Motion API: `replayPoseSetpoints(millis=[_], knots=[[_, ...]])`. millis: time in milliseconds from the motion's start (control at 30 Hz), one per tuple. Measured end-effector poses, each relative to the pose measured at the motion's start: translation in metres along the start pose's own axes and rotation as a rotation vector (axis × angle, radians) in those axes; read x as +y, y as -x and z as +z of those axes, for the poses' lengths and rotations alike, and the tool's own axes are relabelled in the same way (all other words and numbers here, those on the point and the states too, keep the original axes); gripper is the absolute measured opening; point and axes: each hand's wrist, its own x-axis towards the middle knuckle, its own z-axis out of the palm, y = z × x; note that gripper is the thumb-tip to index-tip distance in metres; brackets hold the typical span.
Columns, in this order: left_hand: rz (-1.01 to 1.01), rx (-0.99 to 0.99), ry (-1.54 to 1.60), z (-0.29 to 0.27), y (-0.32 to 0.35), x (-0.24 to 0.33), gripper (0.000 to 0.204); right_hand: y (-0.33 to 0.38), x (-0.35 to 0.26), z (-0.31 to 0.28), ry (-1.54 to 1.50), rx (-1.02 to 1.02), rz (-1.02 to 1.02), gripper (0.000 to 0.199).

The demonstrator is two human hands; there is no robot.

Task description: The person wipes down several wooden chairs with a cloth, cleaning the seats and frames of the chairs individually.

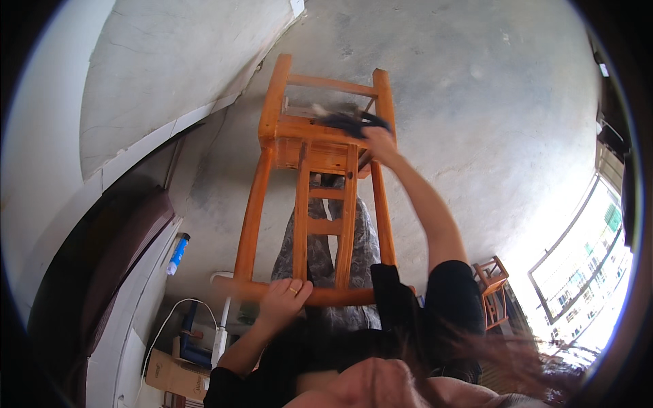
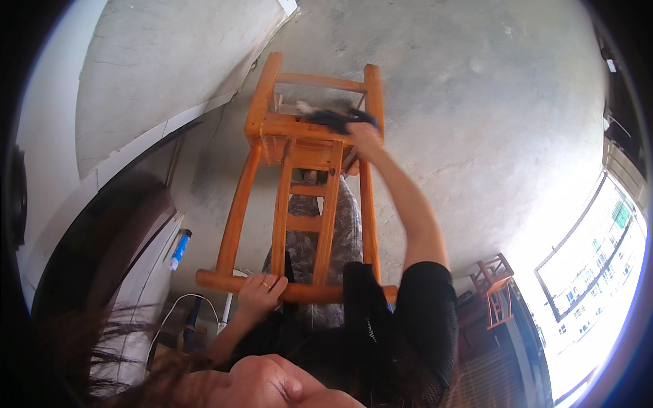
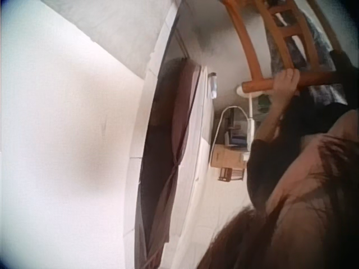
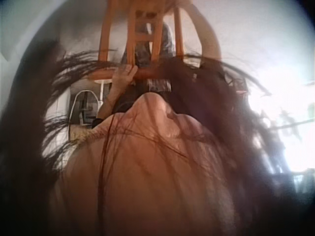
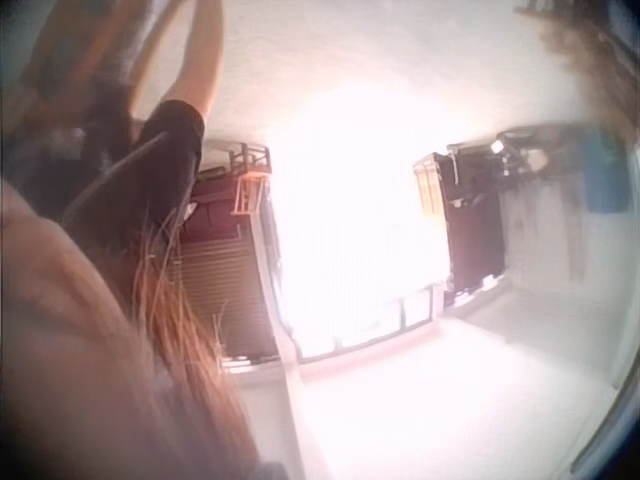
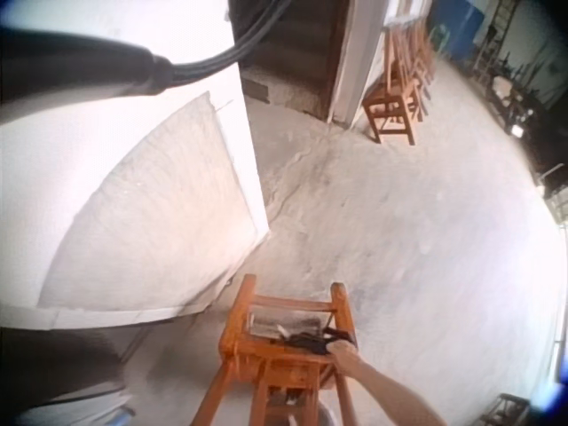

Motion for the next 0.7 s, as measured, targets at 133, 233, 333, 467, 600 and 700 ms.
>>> replayPoseSetpoints(millis=[133, 233, 333, 467, 600, 700], knots=[[-0.004, 0.039, 0.064, -0.001, -0.001, -0.004, 0.032, 0.092, 0.038, -0.054, 0.006, -0.055, 0.195, 0.015], [-0.017, 0.066, 0.077, -0.013, -0.014, -0.002, 0.032, 0.167, 0.046, -0.067, -0.067, 0.008, 0.486, 0.021], [-0.075, 0.104, 0.015, -0.038, -0.036, 0.003, 0.027, 0.245, 0.038, -0.095, -0.087, 0.048, 0.659, 0.027], [0.044, 0.167, 0.018, -0.07, -0.077, 0.031, 0.023, 0.445, 0.052, -0.059, 0.124, 0.133, 0.553, 0.02], [0.044, 0.103, -0.174, -0.078, -0.109, 0.008, 0.031, 0.486, -0.026, -0.003, -0.35, 0.142, 1.02, 0.031], [-0.041, 0.123, -0.202, -0.096, -0.129, 0.029, 0.032, 0.507, -0.054, 0.063, -0.261, -0.137, 0.817, 0.042]])
